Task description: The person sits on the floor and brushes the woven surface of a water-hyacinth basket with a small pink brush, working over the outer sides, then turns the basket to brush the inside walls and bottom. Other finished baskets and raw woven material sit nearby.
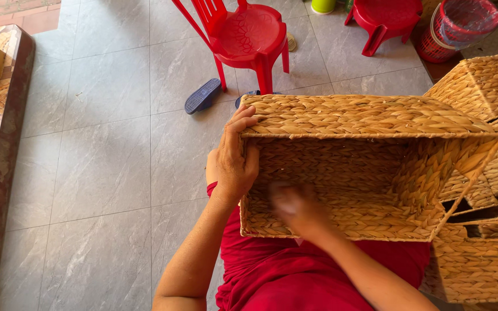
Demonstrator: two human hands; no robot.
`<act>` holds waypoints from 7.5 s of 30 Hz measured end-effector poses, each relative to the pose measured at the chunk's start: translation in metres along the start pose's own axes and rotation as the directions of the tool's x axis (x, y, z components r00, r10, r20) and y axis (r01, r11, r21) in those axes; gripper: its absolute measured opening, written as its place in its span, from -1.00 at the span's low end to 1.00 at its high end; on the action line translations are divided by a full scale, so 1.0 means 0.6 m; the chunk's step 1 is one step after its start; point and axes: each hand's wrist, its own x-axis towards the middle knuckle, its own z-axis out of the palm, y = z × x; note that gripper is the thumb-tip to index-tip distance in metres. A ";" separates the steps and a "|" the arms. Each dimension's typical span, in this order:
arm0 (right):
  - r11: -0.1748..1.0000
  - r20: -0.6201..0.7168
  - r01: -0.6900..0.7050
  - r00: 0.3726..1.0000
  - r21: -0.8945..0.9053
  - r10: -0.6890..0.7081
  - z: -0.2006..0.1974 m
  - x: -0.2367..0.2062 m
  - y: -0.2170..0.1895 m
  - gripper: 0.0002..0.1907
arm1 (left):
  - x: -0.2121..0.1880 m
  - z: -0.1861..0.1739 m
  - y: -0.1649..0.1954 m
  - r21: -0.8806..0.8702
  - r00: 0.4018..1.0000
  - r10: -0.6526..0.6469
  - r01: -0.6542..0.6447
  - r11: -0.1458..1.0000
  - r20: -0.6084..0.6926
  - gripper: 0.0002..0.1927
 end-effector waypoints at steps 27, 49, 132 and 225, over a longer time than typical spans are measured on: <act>0.981 0.141 -0.162 0.979 0.108 0.146 0.009 0.018 -0.050 -0.33 | 0.006 -0.010 0.014 0.061 0.998 -0.056 0.055 0.997 0.017 -0.45; 0.965 0.185 -0.253 0.954 0.067 0.237 -0.018 0.011 -0.035 -0.34 | 0.000 -0.010 0.012 0.075 0.997 -0.081 0.080 0.994 0.007 -0.47; 0.772 0.161 -0.522 0.781 -0.364 0.604 -0.133 -0.087 0.190 -0.36 | -0.010 0.002 -0.014 -0.053 1.000 -0.010 0.009 0.999 -0.011 -0.29; 0.981 0.175 -0.191 0.967 0.014 0.186 0.030 0.042 -0.026 -0.33 | -0.007 -0.004 -0.013 0.018 0.997 -0.064 0.065 0.998 -0.030 -0.31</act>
